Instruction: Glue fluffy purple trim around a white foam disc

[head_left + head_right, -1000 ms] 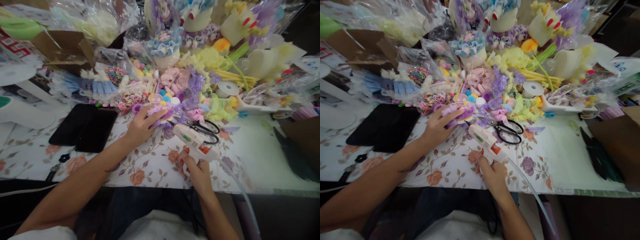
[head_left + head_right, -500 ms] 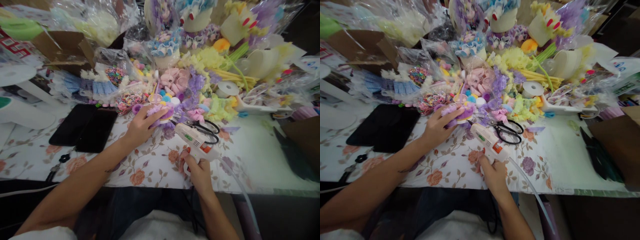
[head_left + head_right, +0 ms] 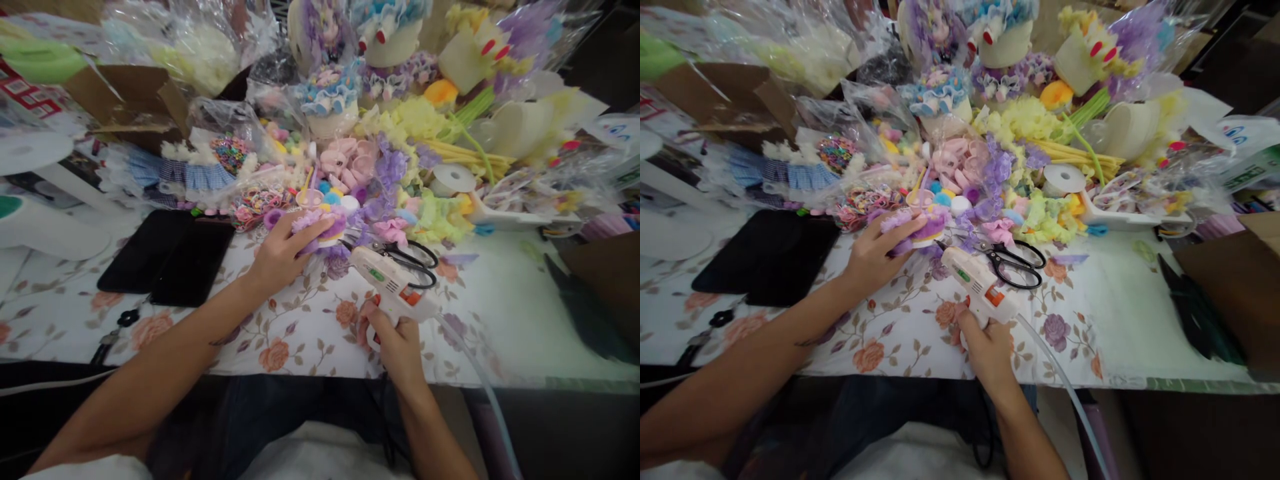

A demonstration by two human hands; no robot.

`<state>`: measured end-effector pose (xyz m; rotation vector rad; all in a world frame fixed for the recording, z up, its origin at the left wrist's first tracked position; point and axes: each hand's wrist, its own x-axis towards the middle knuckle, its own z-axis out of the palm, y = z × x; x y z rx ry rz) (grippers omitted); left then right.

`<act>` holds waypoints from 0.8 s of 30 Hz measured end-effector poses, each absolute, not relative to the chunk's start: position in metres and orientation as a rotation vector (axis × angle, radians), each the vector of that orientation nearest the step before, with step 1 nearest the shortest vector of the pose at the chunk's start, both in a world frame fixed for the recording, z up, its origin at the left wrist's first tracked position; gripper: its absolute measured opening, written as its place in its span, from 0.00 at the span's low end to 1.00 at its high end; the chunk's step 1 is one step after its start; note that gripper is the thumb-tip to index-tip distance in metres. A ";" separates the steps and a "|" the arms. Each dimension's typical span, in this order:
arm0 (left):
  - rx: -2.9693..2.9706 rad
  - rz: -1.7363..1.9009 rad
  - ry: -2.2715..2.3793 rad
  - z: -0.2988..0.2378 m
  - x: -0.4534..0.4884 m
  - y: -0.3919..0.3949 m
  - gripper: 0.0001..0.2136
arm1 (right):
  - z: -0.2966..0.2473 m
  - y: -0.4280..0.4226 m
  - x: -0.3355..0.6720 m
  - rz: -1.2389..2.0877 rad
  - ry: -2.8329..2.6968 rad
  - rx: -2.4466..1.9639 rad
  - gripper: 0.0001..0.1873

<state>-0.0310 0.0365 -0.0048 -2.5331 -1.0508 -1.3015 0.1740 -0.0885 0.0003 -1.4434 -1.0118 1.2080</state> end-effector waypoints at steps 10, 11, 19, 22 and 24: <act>-2.521 -1.302 -1.064 -0.004 -0.030 0.036 0.21 | 0.004 -0.087 0.173 1.205 -0.998 -1.457 0.18; -2.522 -1.306 -1.060 -0.004 -0.030 0.036 0.21 | 0.004 -0.087 0.173 1.206 -1.005 -1.458 0.18; -2.528 -1.316 -1.077 -0.004 -0.030 0.036 0.20 | 0.006 -0.086 0.172 1.223 -1.010 -1.420 0.18; -2.521 -1.331 -1.078 -0.005 -0.031 0.036 0.20 | 0.006 -0.086 0.171 1.223 -0.970 -1.448 0.17; -2.529 -1.326 -1.088 -0.004 -0.030 0.036 0.20 | 0.005 -0.086 0.172 1.227 -0.958 -1.449 0.16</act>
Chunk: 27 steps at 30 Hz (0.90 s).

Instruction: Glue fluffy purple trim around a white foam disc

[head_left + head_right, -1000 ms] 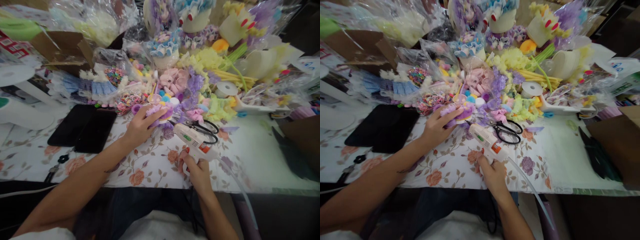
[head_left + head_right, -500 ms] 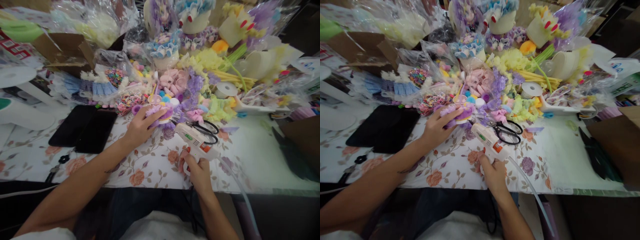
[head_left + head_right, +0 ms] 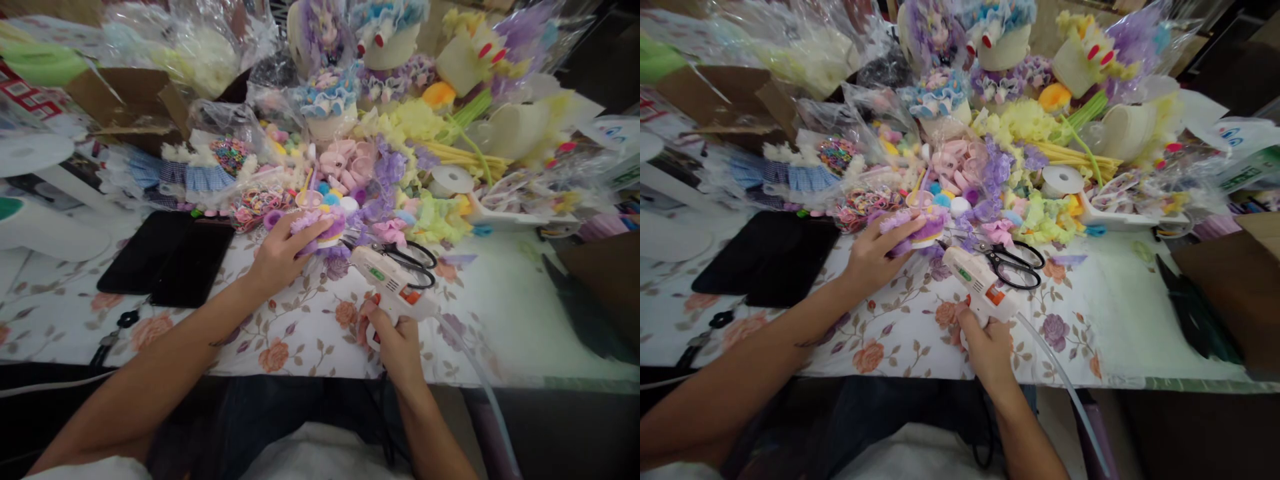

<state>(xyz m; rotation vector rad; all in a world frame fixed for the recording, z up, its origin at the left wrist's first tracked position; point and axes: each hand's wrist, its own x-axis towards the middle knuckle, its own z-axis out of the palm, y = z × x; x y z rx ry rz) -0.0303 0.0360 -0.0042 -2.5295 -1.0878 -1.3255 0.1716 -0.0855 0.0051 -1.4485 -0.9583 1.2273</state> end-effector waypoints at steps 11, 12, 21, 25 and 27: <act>-2.585 -1.378 -1.142 -0.002 -0.030 0.036 0.19 | 0.004 -0.087 0.173 1.272 -0.959 -1.357 0.14; -2.598 -1.384 -1.169 -0.003 -0.031 0.037 0.19 | 0.004 -0.086 0.174 1.286 -0.960 -1.346 0.14; -2.779 -1.571 -1.233 -0.002 -0.031 0.041 0.18 | 0.010 -0.081 0.187 1.364 -1.050 -1.247 0.14; -2.881 -1.522 -1.268 -0.001 -0.031 0.039 0.18 | 0.013 -0.080 0.190 1.346 -1.108 -1.303 0.13; -2.899 -1.510 -1.270 -0.001 -0.031 0.038 0.19 | 0.014 -0.080 0.190 1.350 -1.133 -1.340 0.14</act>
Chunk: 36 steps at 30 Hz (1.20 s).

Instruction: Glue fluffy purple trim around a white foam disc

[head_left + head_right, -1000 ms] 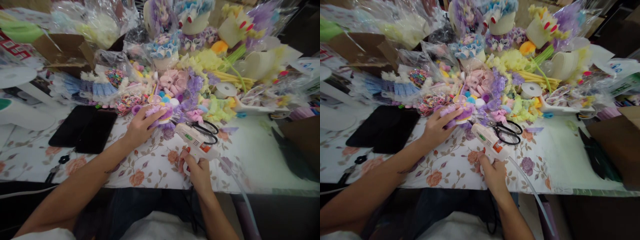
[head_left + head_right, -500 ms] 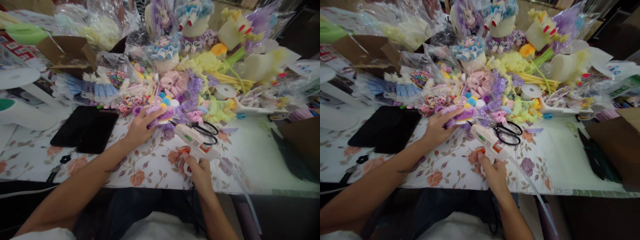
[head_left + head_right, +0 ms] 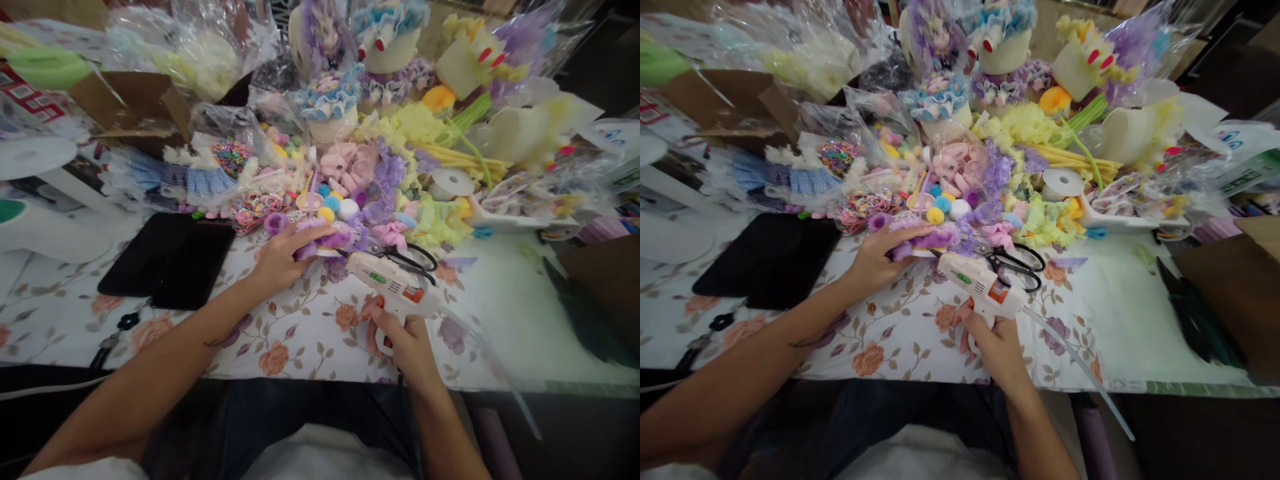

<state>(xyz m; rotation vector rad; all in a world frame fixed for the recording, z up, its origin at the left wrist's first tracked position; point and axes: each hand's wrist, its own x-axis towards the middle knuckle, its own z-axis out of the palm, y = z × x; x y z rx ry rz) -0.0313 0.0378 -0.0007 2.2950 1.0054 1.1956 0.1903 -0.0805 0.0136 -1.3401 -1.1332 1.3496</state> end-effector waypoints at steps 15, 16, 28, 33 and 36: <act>2.316 1.212 0.974 -0.002 -0.031 0.038 0.19 | 0.015 -0.080 0.189 1.326 -1.148 -1.458 0.15; 2.313 1.212 0.979 -0.002 -0.031 0.038 0.18 | 0.014 -0.081 0.189 1.319 -1.149 -1.460 0.15; 2.311 1.198 0.994 0.001 -0.032 0.037 0.18 | 0.010 -0.084 0.195 1.327 -1.108 -1.479 0.15; 2.315 1.221 0.989 0.001 -0.031 0.037 0.18 | 0.010 -0.084 0.196 1.334 -1.089 -1.469 0.16; 2.312 1.251 0.982 0.001 -0.032 0.037 0.19 | 0.010 -0.084 0.197 1.354 -1.068 -1.456 0.16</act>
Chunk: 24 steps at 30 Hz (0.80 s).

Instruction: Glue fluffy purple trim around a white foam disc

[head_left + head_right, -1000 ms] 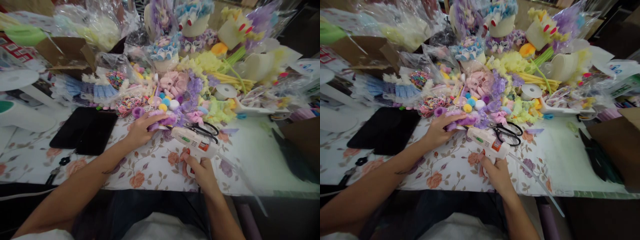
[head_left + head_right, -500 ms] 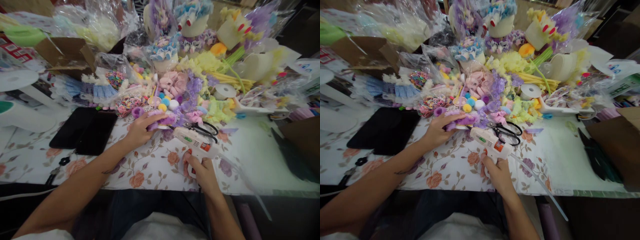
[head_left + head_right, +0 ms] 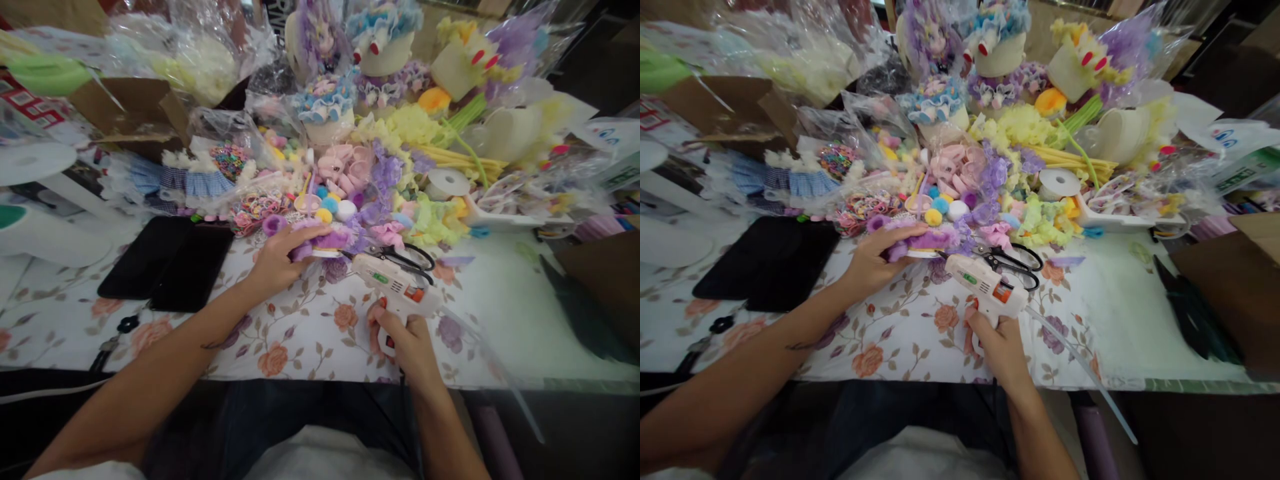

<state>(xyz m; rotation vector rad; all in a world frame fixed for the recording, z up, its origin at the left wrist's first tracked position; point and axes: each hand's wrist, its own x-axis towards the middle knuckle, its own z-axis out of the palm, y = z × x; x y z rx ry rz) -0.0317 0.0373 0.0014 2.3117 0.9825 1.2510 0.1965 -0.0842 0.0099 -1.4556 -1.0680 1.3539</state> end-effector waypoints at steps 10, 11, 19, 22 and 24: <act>2.278 1.223 0.999 0.003 -0.030 0.036 0.19 | 0.013 -0.083 0.197 1.396 -1.102 -1.298 0.15; 2.274 1.217 1.002 0.004 -0.030 0.035 0.19 | 0.013 -0.083 0.197 1.393 -1.109 -1.313 0.15; 2.267 1.210 0.996 0.005 -0.029 0.035 0.20 | 0.011 -0.082 0.196 1.394 -1.128 -1.360 0.17; 2.263 1.233 0.982 0.004 -0.029 0.036 0.19 | 0.010 -0.082 0.196 1.381 -1.086 -1.379 0.17; 2.262 1.252 0.972 0.003 -0.030 0.035 0.19 | 0.010 -0.082 0.196 1.379 -1.056 -1.403 0.17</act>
